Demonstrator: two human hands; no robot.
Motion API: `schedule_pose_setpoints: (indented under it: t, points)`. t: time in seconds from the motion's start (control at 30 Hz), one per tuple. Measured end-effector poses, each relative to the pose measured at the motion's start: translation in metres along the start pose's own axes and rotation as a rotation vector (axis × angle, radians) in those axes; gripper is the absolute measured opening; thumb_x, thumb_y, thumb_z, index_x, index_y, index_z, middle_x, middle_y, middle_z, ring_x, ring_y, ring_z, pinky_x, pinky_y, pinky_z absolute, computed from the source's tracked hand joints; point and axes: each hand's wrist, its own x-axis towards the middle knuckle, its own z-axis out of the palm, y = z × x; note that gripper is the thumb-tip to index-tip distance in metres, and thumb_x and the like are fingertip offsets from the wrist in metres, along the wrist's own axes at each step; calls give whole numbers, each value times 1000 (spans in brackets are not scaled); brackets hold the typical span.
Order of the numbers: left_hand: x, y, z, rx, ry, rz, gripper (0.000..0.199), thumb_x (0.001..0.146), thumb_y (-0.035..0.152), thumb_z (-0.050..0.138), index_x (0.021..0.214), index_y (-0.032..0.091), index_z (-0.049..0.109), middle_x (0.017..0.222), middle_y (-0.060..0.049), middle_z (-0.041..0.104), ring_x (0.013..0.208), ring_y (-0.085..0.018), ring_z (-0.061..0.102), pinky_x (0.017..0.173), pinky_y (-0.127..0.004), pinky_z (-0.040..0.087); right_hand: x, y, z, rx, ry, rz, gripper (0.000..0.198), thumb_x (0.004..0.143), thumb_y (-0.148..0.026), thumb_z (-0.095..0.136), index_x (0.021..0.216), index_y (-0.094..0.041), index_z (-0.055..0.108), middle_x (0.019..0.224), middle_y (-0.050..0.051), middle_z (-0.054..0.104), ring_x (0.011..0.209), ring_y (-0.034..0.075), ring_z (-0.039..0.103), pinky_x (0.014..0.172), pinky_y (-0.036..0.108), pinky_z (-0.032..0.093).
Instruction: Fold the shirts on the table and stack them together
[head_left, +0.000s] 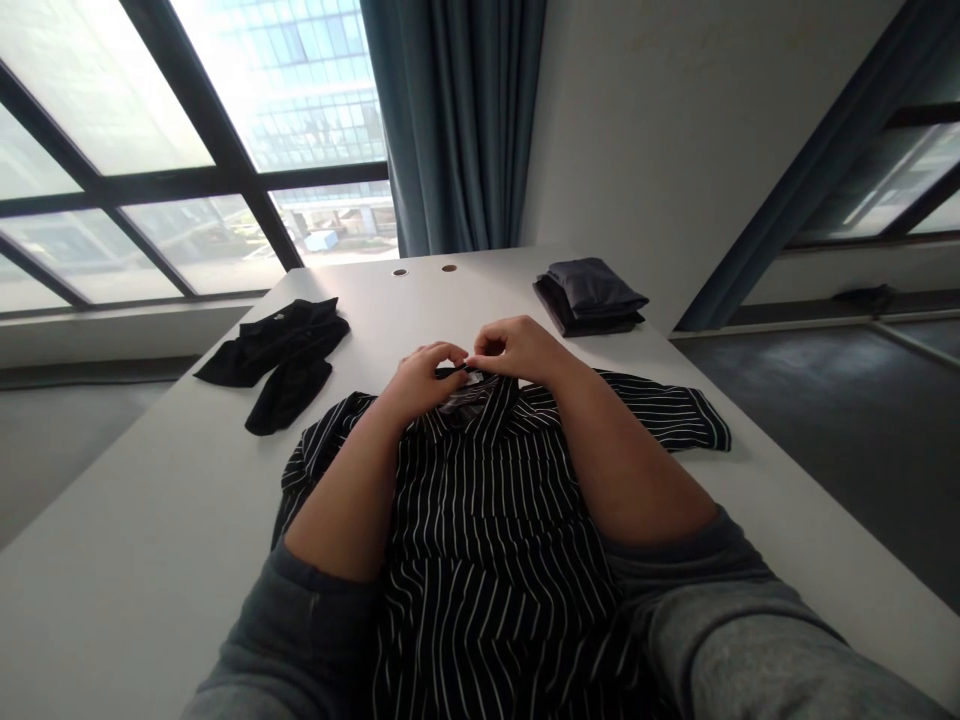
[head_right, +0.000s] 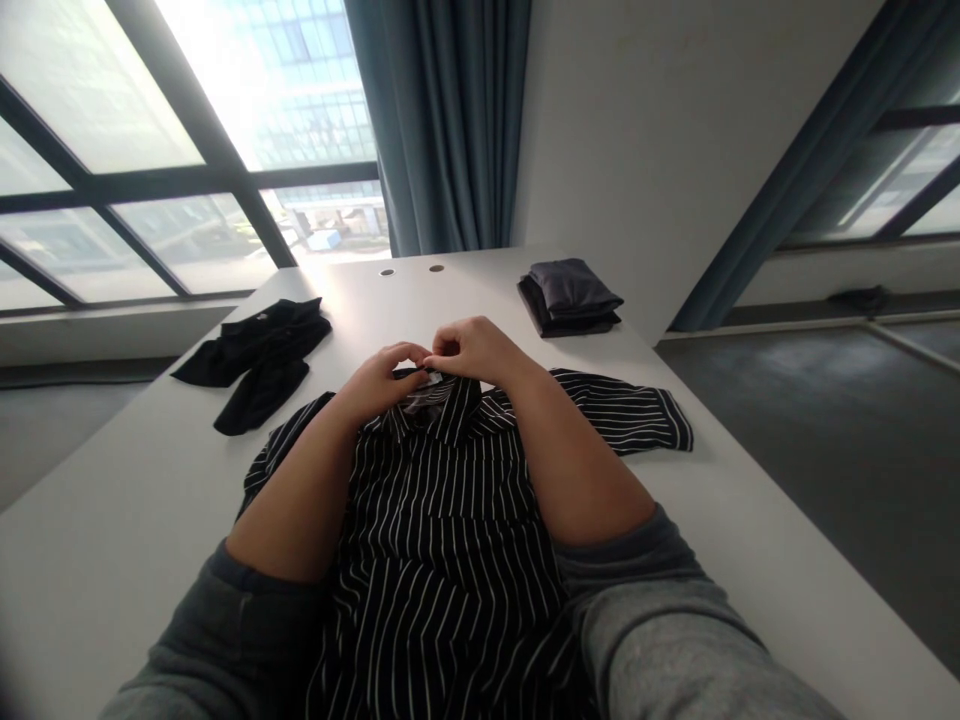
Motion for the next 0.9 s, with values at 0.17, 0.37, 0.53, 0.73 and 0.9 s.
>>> schedule_pose_setpoints:
  t: [0.17, 0.37, 0.53, 0.73, 0.9]
  points:
    - [0, 10, -3, 11, 113, -99, 9, 91, 26, 67, 100, 25, 66, 92, -2, 75, 83, -18, 68, 80, -36, 54, 1, -7, -2, -122, 5, 12, 32, 78, -12, 70, 109, -20, 73, 85, 1, 70, 77, 17, 62, 73, 31, 46]
    - [0, 15, -2, 165, 131, -57, 13, 93, 29, 69, 106, 27, 73, 104, -3, 79, 90, -20, 71, 84, -35, 53, 5, -8, -1, -233, 105, -76, 17, 79, -6, 64, 83, -21, 72, 89, 3, 68, 84, 19, 61, 79, 32, 48]
    - [-1, 9, -13, 418, 202, -176, 15, 96, 33, 64, 105, 28, 75, 107, -6, 79, 94, -25, 71, 80, -36, 52, 6, -2, 1, -279, 240, -73, 17, 81, -6, 64, 82, -21, 72, 92, 4, 66, 86, 19, 61, 82, 34, 48]
    - [-3, -2, -39, 507, 241, -450, 20, 95, 29, 59, 107, 29, 75, 108, -7, 79, 101, -30, 72, 84, -40, 53, 8, 13, -1, -319, 385, 48, 15, 81, -7, 64, 82, -20, 72, 87, 5, 66, 84, 21, 61, 80, 36, 48]
    - [-5, 0, -45, 426, 275, -502, 24, 91, 27, 58, 111, 29, 71, 110, -5, 78, 102, -29, 71, 89, -42, 53, 9, 18, 1, -333, 428, 124, 14, 83, -10, 64, 86, -21, 73, 87, 6, 69, 83, 22, 63, 80, 36, 49]
